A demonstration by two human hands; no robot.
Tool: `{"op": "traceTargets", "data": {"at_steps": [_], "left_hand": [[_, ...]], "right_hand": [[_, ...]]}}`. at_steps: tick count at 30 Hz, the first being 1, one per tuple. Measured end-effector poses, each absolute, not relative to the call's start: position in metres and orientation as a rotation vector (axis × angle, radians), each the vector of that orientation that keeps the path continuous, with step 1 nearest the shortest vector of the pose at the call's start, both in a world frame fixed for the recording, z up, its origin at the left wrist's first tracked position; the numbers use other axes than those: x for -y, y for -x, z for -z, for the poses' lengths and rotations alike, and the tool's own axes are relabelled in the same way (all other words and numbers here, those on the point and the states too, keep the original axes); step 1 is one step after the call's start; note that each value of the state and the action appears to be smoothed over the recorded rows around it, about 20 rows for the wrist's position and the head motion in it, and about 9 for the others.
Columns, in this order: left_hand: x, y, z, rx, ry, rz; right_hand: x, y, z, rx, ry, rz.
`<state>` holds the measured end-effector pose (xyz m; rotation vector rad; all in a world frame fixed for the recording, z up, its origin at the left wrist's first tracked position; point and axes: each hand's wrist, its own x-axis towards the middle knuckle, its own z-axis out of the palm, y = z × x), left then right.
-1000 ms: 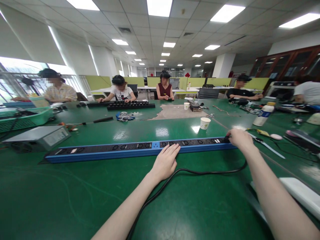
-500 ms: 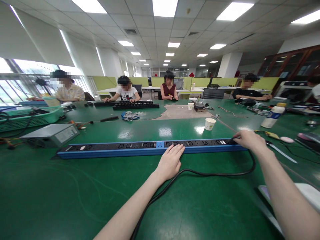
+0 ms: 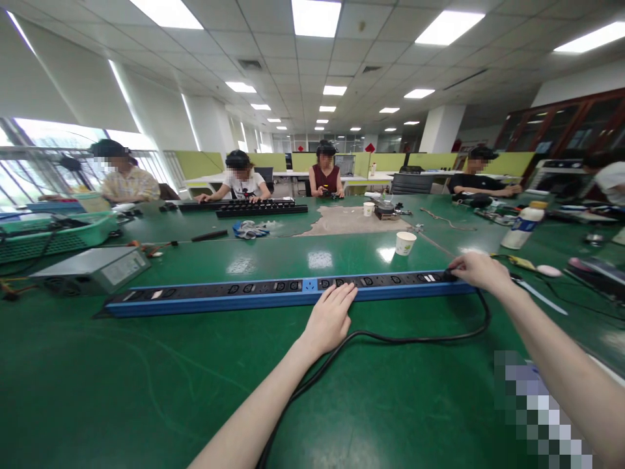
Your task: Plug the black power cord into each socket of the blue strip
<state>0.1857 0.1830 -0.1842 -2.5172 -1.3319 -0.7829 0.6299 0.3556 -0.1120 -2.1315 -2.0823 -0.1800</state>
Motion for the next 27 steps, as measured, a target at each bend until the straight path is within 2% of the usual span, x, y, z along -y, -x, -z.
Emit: {"op": "traceTargets", "data": {"at_steps": [7,16,27], "left_hand": [[-0.182,-0.186,0.184,1.341,2.515,0.816],[-0.182,-0.185,0.183,1.337,2.516,0.825],[-0.182,-0.185,0.184,1.345,2.512,0.81]], "right_hand": [[-0.352,-0.672,0.075,1.906,2.11,0.35],[-0.35,-0.697,0.116,2.094,2.009,0.241],[-0.364,-0.683,0.123,2.115,2.031,0.263]]}}
